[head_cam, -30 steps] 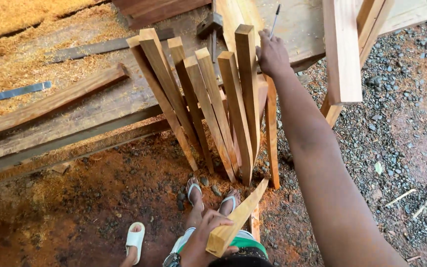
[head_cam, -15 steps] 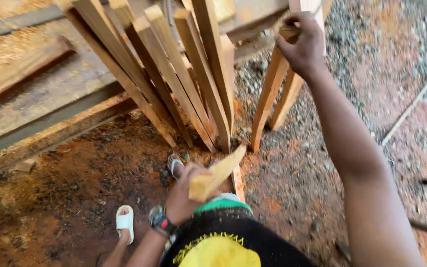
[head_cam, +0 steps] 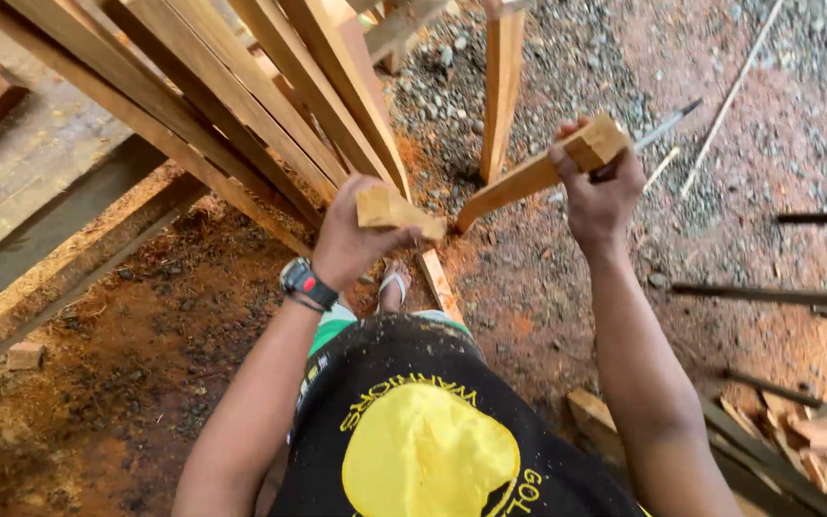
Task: The person selects a wooden plank from a stack and places it on a workbench. Using a metal square and a pencil, they measure and mark lines on the wood to prepare for cutting.
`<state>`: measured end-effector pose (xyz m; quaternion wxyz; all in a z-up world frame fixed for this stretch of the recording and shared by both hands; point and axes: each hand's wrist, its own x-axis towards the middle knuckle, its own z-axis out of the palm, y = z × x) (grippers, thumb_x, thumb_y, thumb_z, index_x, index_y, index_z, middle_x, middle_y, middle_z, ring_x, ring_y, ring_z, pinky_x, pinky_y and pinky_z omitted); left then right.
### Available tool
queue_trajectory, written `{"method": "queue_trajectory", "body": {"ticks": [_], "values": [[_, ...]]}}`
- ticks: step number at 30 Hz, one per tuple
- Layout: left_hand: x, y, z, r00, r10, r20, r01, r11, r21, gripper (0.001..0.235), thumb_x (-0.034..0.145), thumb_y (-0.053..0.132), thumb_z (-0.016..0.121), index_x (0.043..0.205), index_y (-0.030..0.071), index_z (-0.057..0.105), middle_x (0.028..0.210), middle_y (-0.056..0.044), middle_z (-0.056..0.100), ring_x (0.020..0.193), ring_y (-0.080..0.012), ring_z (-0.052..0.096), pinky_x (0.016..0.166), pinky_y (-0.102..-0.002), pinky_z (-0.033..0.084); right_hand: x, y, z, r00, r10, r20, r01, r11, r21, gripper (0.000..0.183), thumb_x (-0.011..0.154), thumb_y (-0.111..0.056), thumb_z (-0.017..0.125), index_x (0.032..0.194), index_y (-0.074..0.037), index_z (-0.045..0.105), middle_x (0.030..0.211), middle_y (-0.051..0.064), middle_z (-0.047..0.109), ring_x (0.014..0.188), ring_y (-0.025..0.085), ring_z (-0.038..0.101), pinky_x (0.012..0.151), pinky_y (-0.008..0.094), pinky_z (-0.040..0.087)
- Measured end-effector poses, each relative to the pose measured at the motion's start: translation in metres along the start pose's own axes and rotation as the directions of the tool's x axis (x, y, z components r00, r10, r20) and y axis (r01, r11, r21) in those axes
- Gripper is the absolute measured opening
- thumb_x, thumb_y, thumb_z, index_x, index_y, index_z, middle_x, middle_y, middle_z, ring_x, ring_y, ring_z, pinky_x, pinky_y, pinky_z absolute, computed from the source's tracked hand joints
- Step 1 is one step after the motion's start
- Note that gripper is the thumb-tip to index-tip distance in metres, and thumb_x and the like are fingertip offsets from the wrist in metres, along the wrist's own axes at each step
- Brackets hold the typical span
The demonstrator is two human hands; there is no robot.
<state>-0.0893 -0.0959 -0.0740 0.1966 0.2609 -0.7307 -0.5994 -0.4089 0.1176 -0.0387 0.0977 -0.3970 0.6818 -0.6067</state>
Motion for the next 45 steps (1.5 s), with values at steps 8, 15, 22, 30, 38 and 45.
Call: {"method": "queue_trajectory", "body": {"ticks": [8, 15, 22, 30, 38, 45], "values": [[0.015, 0.013, 0.001, 0.998, -0.011, 0.069, 0.01, 1.0, 0.013, 0.058, 0.097, 0.043, 0.106, 0.124, 0.01, 0.068, 0.12, -0.004, 0.067, 0.109, -0.0223, 0.076, 0.092, -0.036, 0.064, -0.005, -0.001, -0.046, 0.967, -0.049, -0.249, 0.1, 0.975, 0.199, 0.042, 0.123, -0.011, 0.095, 0.155, -0.004, 0.068, 0.148, 0.014, 0.077, 0.134, 0.033, 0.078, 0.128, 0.056, 0.075], [0.039, 0.008, 0.008, 0.994, -0.105, 0.034, 0.099, 0.985, 0.14, 0.074, 0.094, 0.052, 0.103, 0.143, 0.01, 0.066, 0.14, -0.01, 0.076, 0.13, -0.0309, 0.077, 0.106, -0.047, 0.072, 0.014, -0.036, -0.085, 0.999, -0.029, -0.039, 0.034, 0.989, 0.145, 0.059, 0.122, -0.063, 0.089, 0.146, -0.012, 0.072, 0.131, 0.009, 0.082, 0.119, 0.028, 0.085, 0.113, 0.049, 0.077], [0.081, -0.007, 0.032, 0.937, -0.257, -0.237, 0.222, 0.961, -0.164, 0.072, 0.095, 0.045, 0.103, 0.158, 0.024, 0.075, 0.153, -0.004, 0.089, 0.136, -0.0255, 0.087, 0.108, -0.051, 0.084, 0.009, -0.049, -0.105, 0.994, -0.008, -0.112, 0.051, 0.917, 0.395, 0.087, 0.107, -0.086, 0.092, 0.148, -0.015, 0.063, 0.124, 0.011, 0.074, 0.103, 0.032, 0.078, 0.094, 0.052, 0.073], [0.093, 0.006, 0.08, 0.939, -0.323, -0.119, 0.294, 0.933, -0.21, 0.083, 0.099, 0.03, 0.099, 0.168, 0.014, 0.056, 0.172, -0.02, 0.075, 0.154, -0.0461, 0.076, 0.117, -0.07, 0.076, 0.005, -0.08, -0.06, 0.99, -0.107, 0.09, 0.034, 0.806, 0.591, 0.077, 0.113, -0.083, 0.064, 0.116, -0.007, 0.074, 0.088, 0.011, 0.07, 0.073, 0.029, 0.072, 0.068, 0.04, 0.06], [0.056, 0.024, 0.082, 0.964, -0.056, 0.259, 0.136, 0.943, -0.303, 0.145, 0.1, 0.041, 0.114, 0.193, -0.004, 0.012, 0.183, -0.049, 0.031, 0.168, -0.0624, 0.051, 0.142, -0.071, 0.057, 0.012, -0.094, 0.001, 0.842, -0.182, 0.507, -0.228, 0.733, 0.641, 0.051, 0.099, -0.038, 0.054, 0.081, 0.002, 0.08, 0.065, 0.023, 0.076, 0.042, 0.025, 0.075, 0.041, 0.038, 0.062], [0.019, 0.069, 0.078, 0.915, -0.124, 0.383, 0.251, 0.919, -0.304, 0.149, 0.089, 0.012, 0.11, 0.189, 0.014, 0.0, 0.18, -0.053, 0.019, 0.158, -0.0667, 0.059, 0.135, -0.076, 0.058, 0.022, -0.134, 0.05, 0.571, -0.333, 0.751, -0.412, 0.674, 0.613, 0.045, 0.099, -0.036, 0.07, 0.081, 0.002, 0.088, 0.061, 0.012, 0.074, 0.043, 0.019, 0.071, 0.044, 0.033, 0.052]]}}
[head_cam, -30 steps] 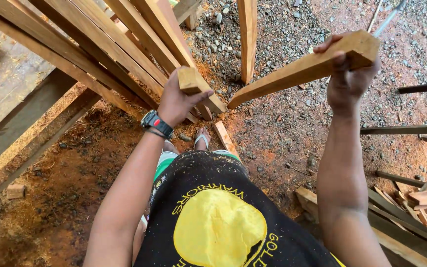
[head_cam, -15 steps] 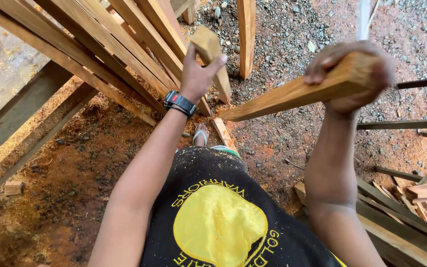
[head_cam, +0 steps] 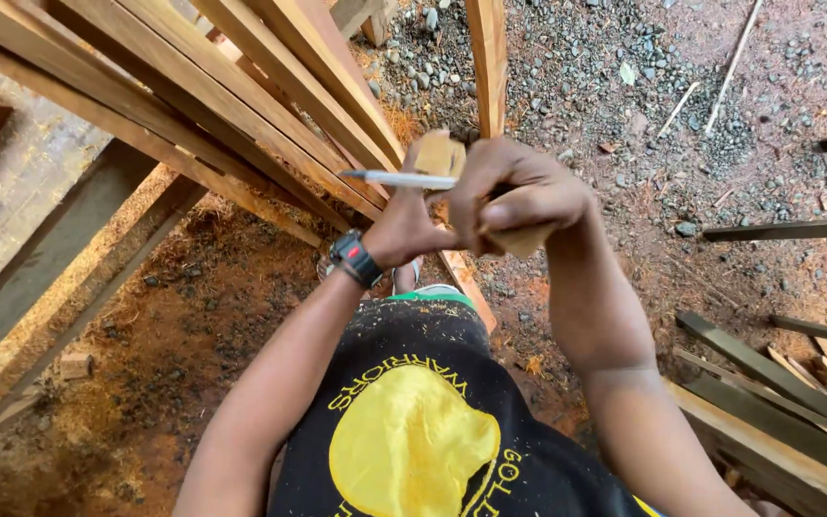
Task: The person selects a wooden plank from a stack and places it on a workbench. Using a metal square and a pencil, they measure and mark lines on the wood to prepare for cutting.
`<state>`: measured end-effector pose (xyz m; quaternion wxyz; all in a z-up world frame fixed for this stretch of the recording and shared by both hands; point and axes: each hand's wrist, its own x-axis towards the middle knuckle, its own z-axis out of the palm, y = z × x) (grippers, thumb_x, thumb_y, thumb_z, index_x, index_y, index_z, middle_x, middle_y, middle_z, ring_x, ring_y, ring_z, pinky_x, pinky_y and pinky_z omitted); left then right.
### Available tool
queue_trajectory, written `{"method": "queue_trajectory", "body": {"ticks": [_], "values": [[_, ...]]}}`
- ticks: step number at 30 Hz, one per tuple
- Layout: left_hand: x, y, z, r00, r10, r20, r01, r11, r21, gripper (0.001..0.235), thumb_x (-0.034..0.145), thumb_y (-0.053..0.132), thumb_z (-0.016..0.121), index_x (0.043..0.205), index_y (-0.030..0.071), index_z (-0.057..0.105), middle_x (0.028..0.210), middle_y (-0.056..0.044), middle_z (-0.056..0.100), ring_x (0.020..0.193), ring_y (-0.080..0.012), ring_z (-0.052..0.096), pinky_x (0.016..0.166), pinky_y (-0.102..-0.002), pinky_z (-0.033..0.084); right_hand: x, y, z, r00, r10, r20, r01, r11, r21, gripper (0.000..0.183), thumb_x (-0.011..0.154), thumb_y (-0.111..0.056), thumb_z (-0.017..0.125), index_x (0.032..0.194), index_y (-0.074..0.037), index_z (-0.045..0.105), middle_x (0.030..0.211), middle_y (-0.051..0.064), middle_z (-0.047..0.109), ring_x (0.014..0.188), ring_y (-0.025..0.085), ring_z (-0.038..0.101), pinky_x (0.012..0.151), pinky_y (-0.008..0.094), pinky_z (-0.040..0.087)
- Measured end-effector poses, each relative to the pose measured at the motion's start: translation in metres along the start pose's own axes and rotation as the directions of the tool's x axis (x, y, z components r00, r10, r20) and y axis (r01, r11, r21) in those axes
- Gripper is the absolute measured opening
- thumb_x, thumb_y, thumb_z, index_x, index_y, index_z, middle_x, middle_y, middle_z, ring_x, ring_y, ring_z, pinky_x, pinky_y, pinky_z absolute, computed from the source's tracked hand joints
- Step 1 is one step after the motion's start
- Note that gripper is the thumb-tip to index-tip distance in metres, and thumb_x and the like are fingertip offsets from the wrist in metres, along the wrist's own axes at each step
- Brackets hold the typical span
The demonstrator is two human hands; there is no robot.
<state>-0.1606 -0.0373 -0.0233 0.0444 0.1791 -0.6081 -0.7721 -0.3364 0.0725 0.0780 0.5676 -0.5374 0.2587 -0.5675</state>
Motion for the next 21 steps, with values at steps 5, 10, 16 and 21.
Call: {"method": "queue_trajectory", "body": {"ticks": [5, 10, 16, 21], "values": [[-0.038, -0.031, 0.008, 0.982, 0.186, -0.036, -0.184, 0.982, 0.039, 0.1, 0.107, 0.037, 0.089, 0.178, 0.007, 0.025, 0.149, -0.031, 0.051, 0.132, -0.0454, 0.068, 0.122, -0.064, 0.061, 0.0, 0.035, 0.03, 0.988, 0.138, 0.072, -0.131, 0.986, -0.102, 0.038, 0.108, -0.036, 0.08, 0.083, -0.009, 0.092, 0.063, 0.005, 0.073, 0.055, 0.016, 0.064, 0.057, 0.031, 0.051], [-0.042, -0.073, -0.028, 0.835, 0.547, 0.063, -0.53, 0.768, 0.359, 0.109, 0.11, 0.093, 0.012, 0.149, 0.015, 0.077, 0.116, -0.008, 0.083, 0.1, -0.0334, 0.08, 0.086, -0.052, 0.066, 0.015, 0.043, 0.077, 0.884, -0.164, -0.439, 0.013, 0.945, -0.327, 0.031, 0.111, -0.04, 0.088, 0.104, -0.009, 0.091, 0.084, 0.005, 0.079, 0.073, 0.02, 0.073, 0.07, 0.036, 0.059], [-0.096, -0.106, -0.034, 0.988, 0.157, -0.002, -0.153, 0.964, 0.216, 0.117, 0.083, 0.007, 0.106, 0.181, -0.003, 0.042, 0.167, -0.037, 0.055, 0.154, -0.0664, 0.057, 0.123, -0.094, 0.051, 0.011, 0.066, 0.036, 0.869, 0.172, -0.464, -0.369, 0.85, -0.376, 0.075, 0.116, -0.062, 0.069, 0.155, 0.002, 0.072, 0.148, 0.044, 0.077, 0.142, 0.067, 0.072, 0.124, 0.081, 0.054], [-0.112, -0.098, -0.002, 0.965, 0.223, -0.141, -0.106, 0.817, 0.567, 0.113, 0.092, 0.043, 0.105, 0.186, 0.014, 0.049, 0.172, -0.019, 0.061, 0.145, -0.0556, 0.069, 0.096, -0.064, 0.045, 0.004, 0.131, 0.043, 0.86, -0.006, -0.511, -0.158, 0.947, -0.278, 0.042, 0.121, -0.045, 0.069, 0.103, -0.01, 0.083, 0.1, 0.01, 0.079, 0.096, 0.022, 0.072, 0.087, 0.038, 0.055]]}}
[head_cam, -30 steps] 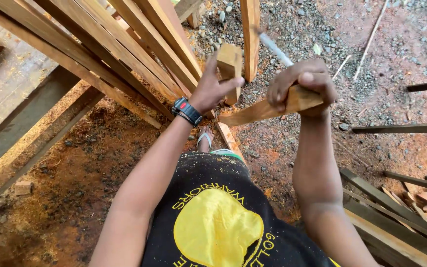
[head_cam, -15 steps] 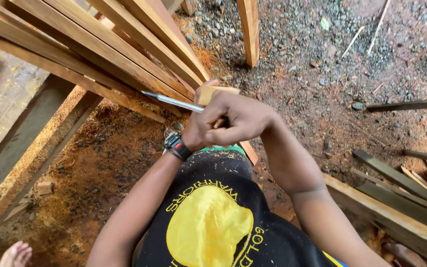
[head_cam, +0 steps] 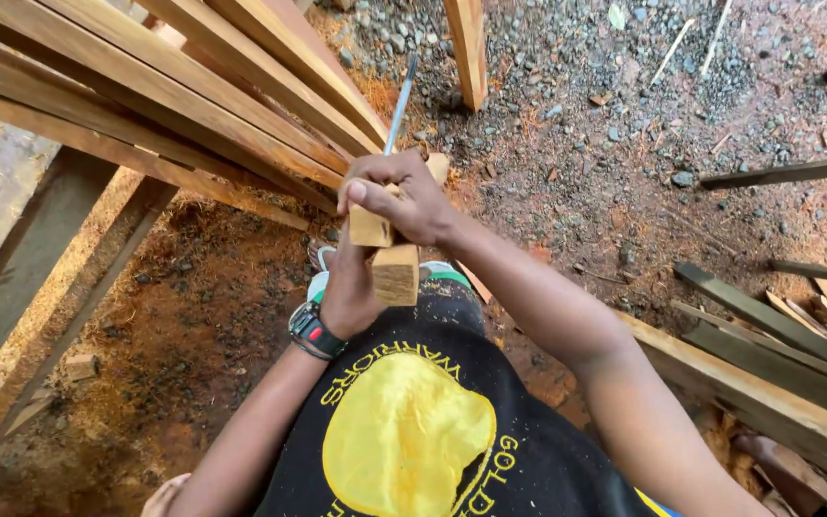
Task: The person selects a wooden plank from a stack and places it on a workbench. Using a metal square and a pencil, they measure and mark lines on the wood to prepare for cutting.
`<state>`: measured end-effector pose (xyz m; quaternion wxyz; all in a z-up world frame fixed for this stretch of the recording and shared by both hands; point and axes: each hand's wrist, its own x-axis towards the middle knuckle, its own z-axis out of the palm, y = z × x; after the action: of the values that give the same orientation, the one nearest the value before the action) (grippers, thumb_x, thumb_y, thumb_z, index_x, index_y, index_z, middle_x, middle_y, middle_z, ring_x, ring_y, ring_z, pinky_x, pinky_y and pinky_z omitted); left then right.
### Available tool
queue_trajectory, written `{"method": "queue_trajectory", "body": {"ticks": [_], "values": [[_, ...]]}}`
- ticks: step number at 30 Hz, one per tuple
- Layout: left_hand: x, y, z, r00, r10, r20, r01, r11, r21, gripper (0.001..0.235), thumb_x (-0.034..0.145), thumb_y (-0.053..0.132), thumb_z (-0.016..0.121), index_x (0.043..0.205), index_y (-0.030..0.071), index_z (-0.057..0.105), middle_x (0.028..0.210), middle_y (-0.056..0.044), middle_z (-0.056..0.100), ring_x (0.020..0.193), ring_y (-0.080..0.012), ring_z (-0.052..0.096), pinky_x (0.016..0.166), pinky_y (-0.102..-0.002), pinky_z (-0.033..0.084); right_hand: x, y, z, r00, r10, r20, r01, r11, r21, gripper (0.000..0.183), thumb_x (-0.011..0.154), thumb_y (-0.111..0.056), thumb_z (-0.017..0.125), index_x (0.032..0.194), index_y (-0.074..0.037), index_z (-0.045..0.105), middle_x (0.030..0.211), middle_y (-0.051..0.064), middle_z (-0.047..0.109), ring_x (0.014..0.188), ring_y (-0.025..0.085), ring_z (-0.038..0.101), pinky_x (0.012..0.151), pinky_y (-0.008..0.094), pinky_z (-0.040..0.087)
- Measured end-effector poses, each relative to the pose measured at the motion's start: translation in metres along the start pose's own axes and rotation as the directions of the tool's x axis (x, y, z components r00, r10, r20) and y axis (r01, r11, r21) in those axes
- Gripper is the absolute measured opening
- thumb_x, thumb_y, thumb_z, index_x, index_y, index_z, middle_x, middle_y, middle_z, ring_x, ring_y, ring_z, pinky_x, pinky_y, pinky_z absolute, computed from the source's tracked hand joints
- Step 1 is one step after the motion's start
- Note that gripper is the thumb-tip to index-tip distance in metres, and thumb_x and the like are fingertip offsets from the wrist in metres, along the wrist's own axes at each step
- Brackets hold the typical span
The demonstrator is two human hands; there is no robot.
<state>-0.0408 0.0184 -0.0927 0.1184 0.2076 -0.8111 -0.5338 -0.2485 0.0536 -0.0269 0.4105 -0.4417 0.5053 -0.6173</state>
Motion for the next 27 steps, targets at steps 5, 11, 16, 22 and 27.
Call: {"method": "queue_trajectory", "body": {"ticks": [5, 11, 16, 22, 27], "values": [[0.02, 0.049, -0.026, 0.999, 0.009, -0.053, -0.018, 0.984, -0.177, 0.116, 0.098, 0.039, 0.1, 0.19, 0.004, 0.038, 0.174, -0.028, 0.06, 0.148, -0.0529, 0.068, 0.113, -0.068, 0.048, -0.004, 0.082, -0.025, 0.983, -0.121, -0.141, 0.12, 0.993, -0.011, 0.047, 0.119, -0.041, 0.066, 0.087, -0.011, 0.082, 0.075, 0.008, 0.073, 0.071, 0.022, 0.064, 0.072, 0.036, 0.052], [0.025, 0.017, -0.065, 0.988, -0.073, -0.137, 0.038, 0.968, -0.247, 0.054, 0.109, 0.023, 0.095, 0.155, 0.009, 0.071, 0.156, -0.014, 0.073, 0.141, -0.0291, 0.074, 0.124, -0.045, 0.068, -0.012, 0.016, -0.129, 0.873, -0.143, -0.466, 0.258, 0.947, 0.194, 0.042, 0.115, -0.037, 0.055, 0.09, -0.007, 0.072, 0.076, 0.011, 0.07, 0.062, 0.025, 0.074, 0.052, 0.036, 0.063], [0.038, 0.0, -0.081, 0.968, -0.141, -0.205, 0.078, 0.954, -0.289, 0.054, 0.108, 0.038, 0.095, 0.149, 0.009, 0.076, 0.155, -0.013, 0.08, 0.142, -0.0269, 0.078, 0.128, -0.043, 0.068, -0.028, -0.055, -0.179, 0.545, -0.132, -0.828, 0.297, 0.954, 0.044, 0.055, 0.11, -0.054, 0.054, 0.08, -0.009, 0.068, 0.069, 0.014, 0.066, 0.052, 0.028, 0.071, 0.042, 0.041, 0.056], [0.056, 0.012, -0.068, 0.968, -0.144, -0.205, 0.084, 0.958, -0.275, 0.057, 0.095, 0.028, 0.108, 0.143, 0.007, 0.086, 0.142, -0.01, 0.089, 0.127, -0.0171, 0.084, 0.117, -0.034, 0.07, 0.001, 0.005, -0.101, 0.585, -0.285, -0.76, 0.237, 0.955, -0.177, 0.042, 0.114, -0.047, 0.057, 0.088, -0.018, 0.072, 0.076, 0.002, 0.067, 0.068, 0.016, 0.069, 0.06, 0.031, 0.059], [0.065, 0.019, -0.077, 0.978, 0.083, -0.191, -0.115, 0.979, -0.166, 0.066, 0.098, 0.024, 0.107, 0.154, 0.002, 0.081, 0.155, -0.023, 0.083, 0.148, -0.0366, 0.077, 0.133, -0.053, 0.057, 0.02, 0.027, 0.019, 0.676, -0.168, -0.718, 0.223, 0.975, -0.018, 0.03, 0.113, -0.039, 0.062, 0.092, -0.018, 0.064, 0.087, 0.004, 0.068, 0.083, 0.019, 0.069, 0.08, 0.034, 0.057]]}}
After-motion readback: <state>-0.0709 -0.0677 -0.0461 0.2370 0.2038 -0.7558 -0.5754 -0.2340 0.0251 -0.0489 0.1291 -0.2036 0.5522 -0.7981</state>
